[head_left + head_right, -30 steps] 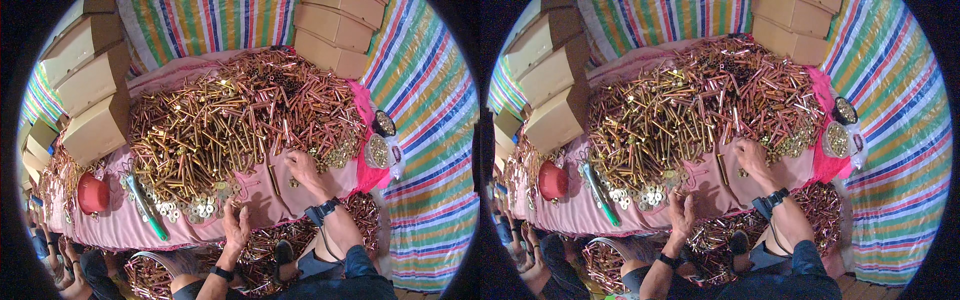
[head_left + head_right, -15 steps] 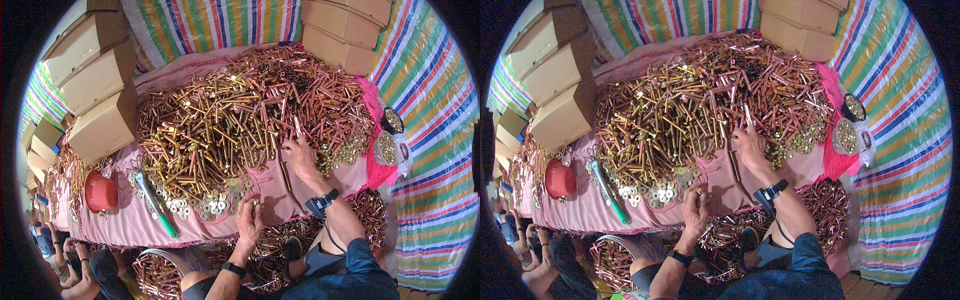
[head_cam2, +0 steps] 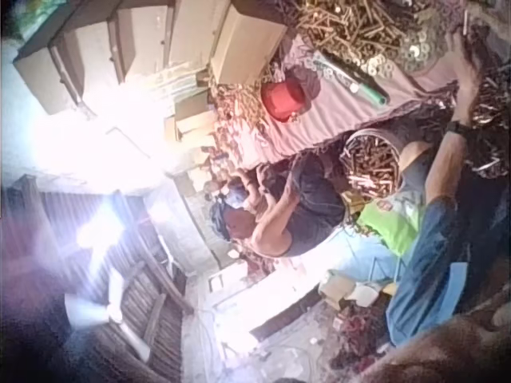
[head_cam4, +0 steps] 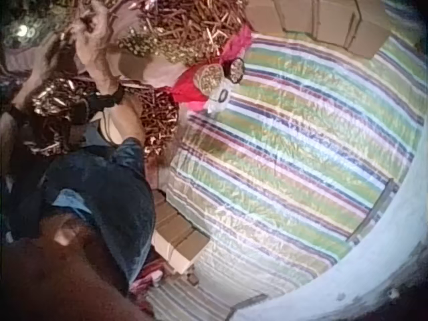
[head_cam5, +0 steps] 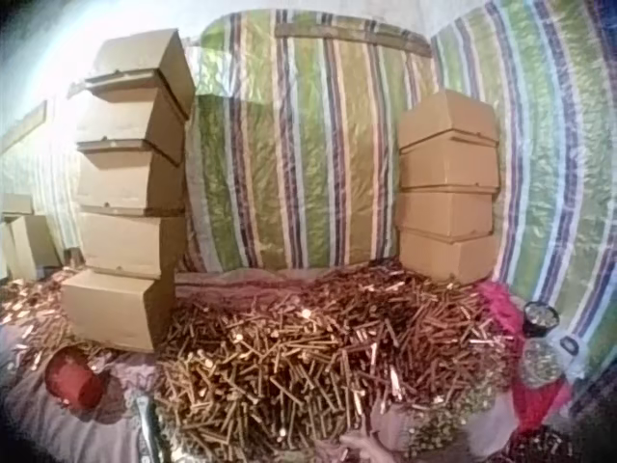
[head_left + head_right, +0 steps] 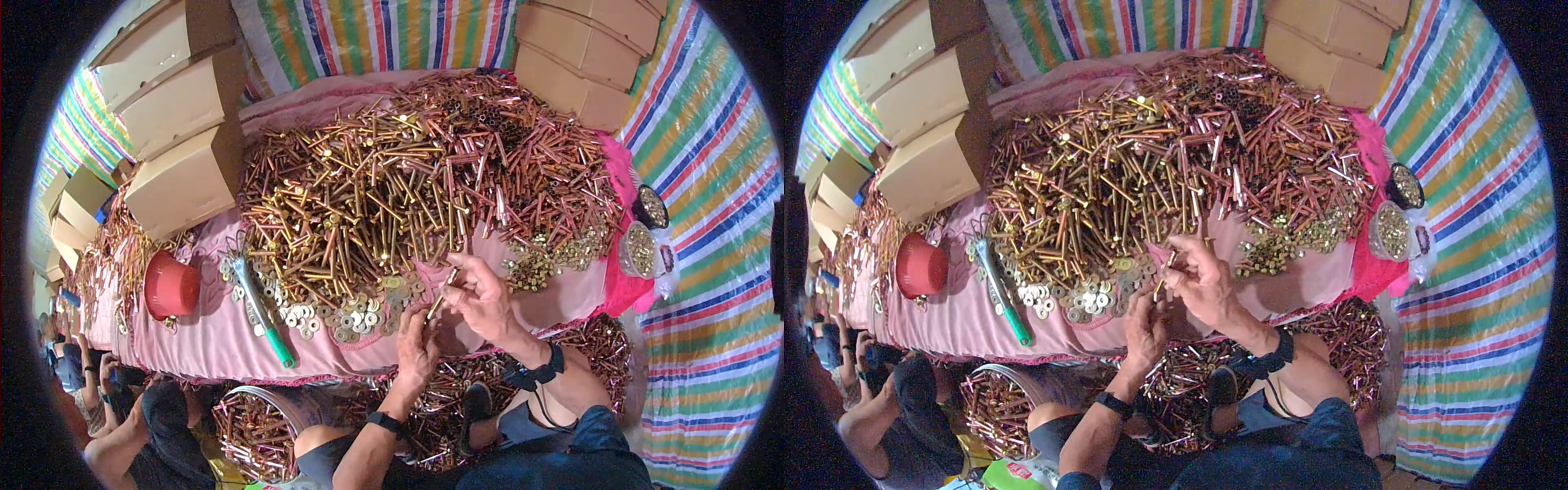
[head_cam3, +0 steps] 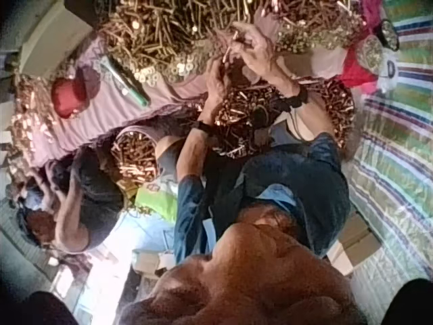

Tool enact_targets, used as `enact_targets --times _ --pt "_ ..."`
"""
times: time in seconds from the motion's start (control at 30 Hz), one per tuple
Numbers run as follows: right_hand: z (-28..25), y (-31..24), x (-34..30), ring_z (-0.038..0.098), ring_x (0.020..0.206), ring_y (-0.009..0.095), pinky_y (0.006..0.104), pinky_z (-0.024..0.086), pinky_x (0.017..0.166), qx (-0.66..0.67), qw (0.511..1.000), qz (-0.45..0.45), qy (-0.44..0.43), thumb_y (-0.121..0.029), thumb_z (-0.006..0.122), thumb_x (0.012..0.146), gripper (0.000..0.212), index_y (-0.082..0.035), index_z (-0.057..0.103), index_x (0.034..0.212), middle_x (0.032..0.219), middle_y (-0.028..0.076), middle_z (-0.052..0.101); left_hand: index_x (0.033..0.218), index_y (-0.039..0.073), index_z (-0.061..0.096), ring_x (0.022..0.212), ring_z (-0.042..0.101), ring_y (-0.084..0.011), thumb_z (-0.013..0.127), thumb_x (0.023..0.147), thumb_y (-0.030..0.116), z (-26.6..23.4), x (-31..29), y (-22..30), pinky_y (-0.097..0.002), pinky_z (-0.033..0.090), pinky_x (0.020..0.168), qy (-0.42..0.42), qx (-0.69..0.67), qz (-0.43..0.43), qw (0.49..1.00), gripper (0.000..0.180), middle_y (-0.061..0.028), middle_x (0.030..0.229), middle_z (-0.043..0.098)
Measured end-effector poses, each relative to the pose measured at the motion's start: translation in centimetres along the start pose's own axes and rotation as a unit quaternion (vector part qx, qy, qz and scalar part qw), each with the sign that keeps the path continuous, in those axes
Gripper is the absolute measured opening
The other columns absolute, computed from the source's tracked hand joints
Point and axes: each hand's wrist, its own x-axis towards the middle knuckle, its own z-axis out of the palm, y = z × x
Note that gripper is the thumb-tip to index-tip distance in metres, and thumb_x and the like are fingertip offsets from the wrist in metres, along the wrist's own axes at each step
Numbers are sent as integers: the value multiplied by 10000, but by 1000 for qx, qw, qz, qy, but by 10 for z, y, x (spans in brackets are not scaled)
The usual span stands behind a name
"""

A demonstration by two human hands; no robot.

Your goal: Assembling small brass-colored hardware components by hand at a workshop table.

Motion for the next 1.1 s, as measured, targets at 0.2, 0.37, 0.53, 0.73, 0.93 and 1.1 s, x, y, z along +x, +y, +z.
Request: enact_targets --times 0.2,0.37,0.53,0.73,0.93,1.1 --pt "3 -9 -8 729 1018 359 419 610 846 -175 960 -216 -36 -58 733 909 375 -34 627 1268 1127 179 727 1161 27 637 1025 643 -406 630 942 8 1 -2 3 -460 537 831 -3 -9 -17 1000 220 -181 1164 636" --pt "6 4 -13 722 944 298 359 602 810 -250 938 -225 -81 -100 704 952 250 -10 661 1182 1049 138 709 1229 26 611 1056 629 -458 617 913 -3 3 -4 -8 -481 539 851 -29 23 -4 999 318 -223 1197 627" --pt "-17 5 -7 697 875 297 390 574 746 -283 943 -145 -100 -181 675 979 195 -42 723 1107 988 148 694 1264 23 590 1061 646 -458 616 916 -34 0 -6 -11 -493 547 880 -32 -43 -20 998 353 -232 1190 655" --pt "-93 57 16 665 868 392 520 526 762 -444 895 -38 22 -169 697 909 186 -36 741 1030 940 191 666 1259 21 585 938 717 -373 613 1002 21 4 -6 -3 -422 576 800 -12 -109 -92 990 258 -196 1066 700" --pt "-106 93 12 630 847 440 540 486 742 -513 857 -37 29 -136 668 895 161 0 705 973 887 230 638 1273 -4 550 903 748 -288 594 1016 19 3 -5 -3 -368 600 715 -2 -31 -46 998 262 -190 1043 721" --pt "-108 85 11 592 827 451 567 446 726 -517 856 8 -3 -106 639 896 132 17 589 891 843 228 610 1273 0 541 828 740 -324 603 1015 36 2 -2 4 -388 583 680 8 -55 -49 997 267 -192 960 712"
